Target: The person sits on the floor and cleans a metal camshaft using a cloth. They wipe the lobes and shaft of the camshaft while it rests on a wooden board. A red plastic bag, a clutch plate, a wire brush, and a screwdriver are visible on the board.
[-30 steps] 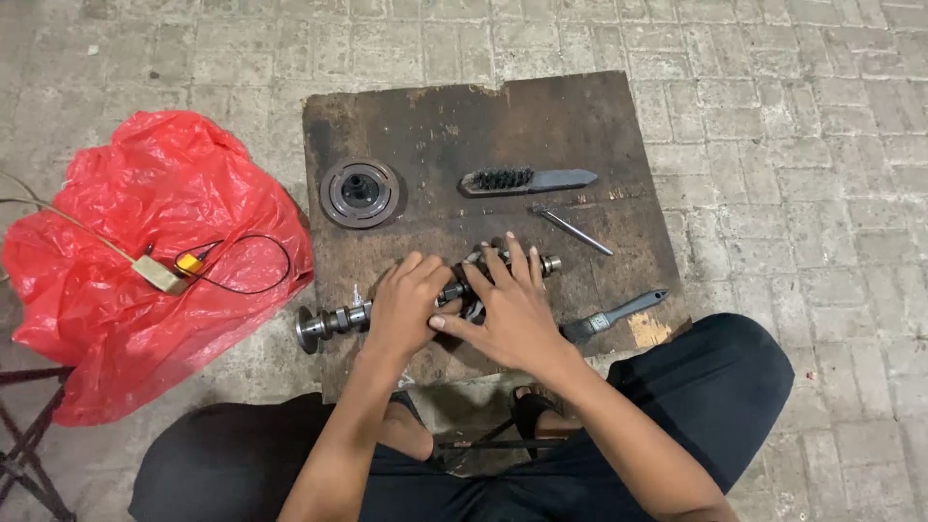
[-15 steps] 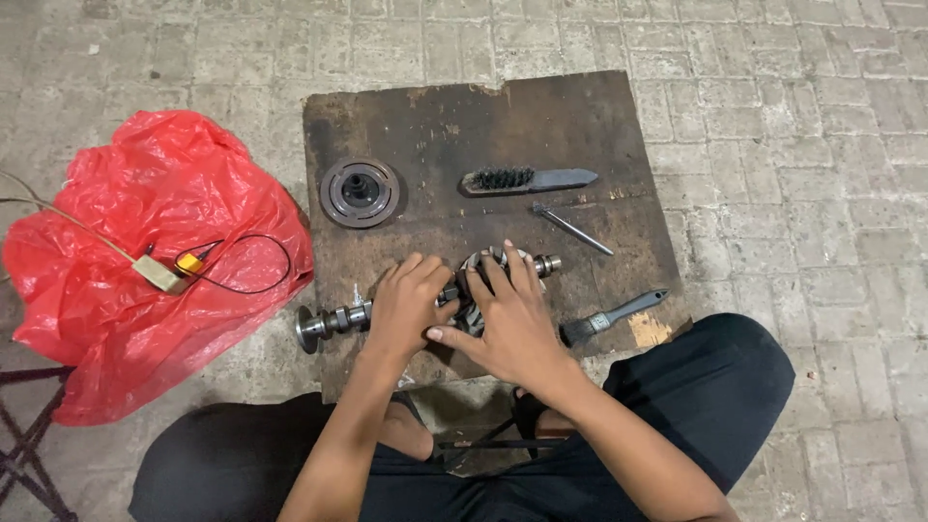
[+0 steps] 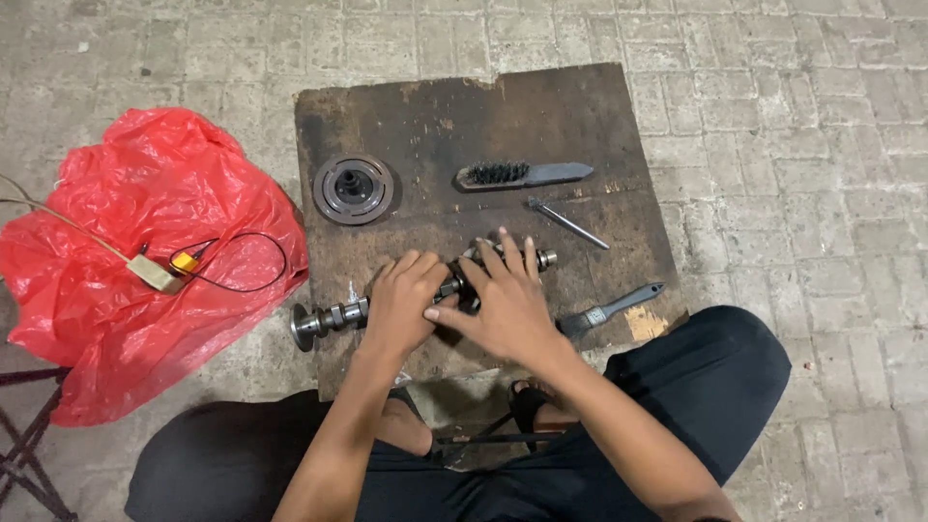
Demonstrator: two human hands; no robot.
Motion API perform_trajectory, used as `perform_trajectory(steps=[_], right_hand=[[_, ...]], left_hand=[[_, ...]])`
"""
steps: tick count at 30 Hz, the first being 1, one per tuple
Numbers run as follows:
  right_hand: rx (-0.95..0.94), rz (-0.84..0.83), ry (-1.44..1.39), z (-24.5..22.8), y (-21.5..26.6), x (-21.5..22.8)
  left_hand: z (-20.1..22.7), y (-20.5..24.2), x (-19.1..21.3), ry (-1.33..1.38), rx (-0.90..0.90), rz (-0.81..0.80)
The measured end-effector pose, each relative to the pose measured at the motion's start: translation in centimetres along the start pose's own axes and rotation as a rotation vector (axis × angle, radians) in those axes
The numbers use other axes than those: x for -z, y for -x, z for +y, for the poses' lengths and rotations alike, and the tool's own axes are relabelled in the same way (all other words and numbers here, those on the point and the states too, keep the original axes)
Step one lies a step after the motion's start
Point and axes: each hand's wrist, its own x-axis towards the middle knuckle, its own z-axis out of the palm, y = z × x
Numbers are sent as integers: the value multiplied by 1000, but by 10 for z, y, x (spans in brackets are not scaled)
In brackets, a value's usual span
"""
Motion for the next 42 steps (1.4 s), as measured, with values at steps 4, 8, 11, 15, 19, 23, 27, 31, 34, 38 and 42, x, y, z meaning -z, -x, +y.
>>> perform_trajectory(steps=[4, 8, 11, 15, 19, 23, 27, 31, 34, 38, 42], right_hand=[[29, 30, -2, 0, 2, 2], [23, -9, -7, -15, 15, 16], [8, -44, -26, -9, 8, 8], [21, -56, -31, -9, 6, 12], [33, -36, 11, -11, 13, 9], [25, -66, -2, 3, 0, -2], [46, -69, 32, -8, 9, 13], [132, -6, 119, 10, 13, 3], [189, 114, 103, 22, 14, -3], [283, 156, 35, 34, 26, 4], [373, 228, -274, 44, 37, 19]], left_hand=[[-11, 4, -10, 32, 21, -14], [-15, 4, -18, -10, -1, 17], [0, 6, -3, 4, 11, -14], [-4, 3, -1, 49, 27, -17], [-14, 4, -15, 32, 11, 16], [-8, 8, -8, 34, -5, 3], [-11, 6, -12, 36, 5, 32], [-4, 2, -6, 25, 61, -13], [-3, 0, -2, 14, 55, -25], [3, 1, 4, 51, 66, -48], [-3, 2, -4, 48, 70, -65]])
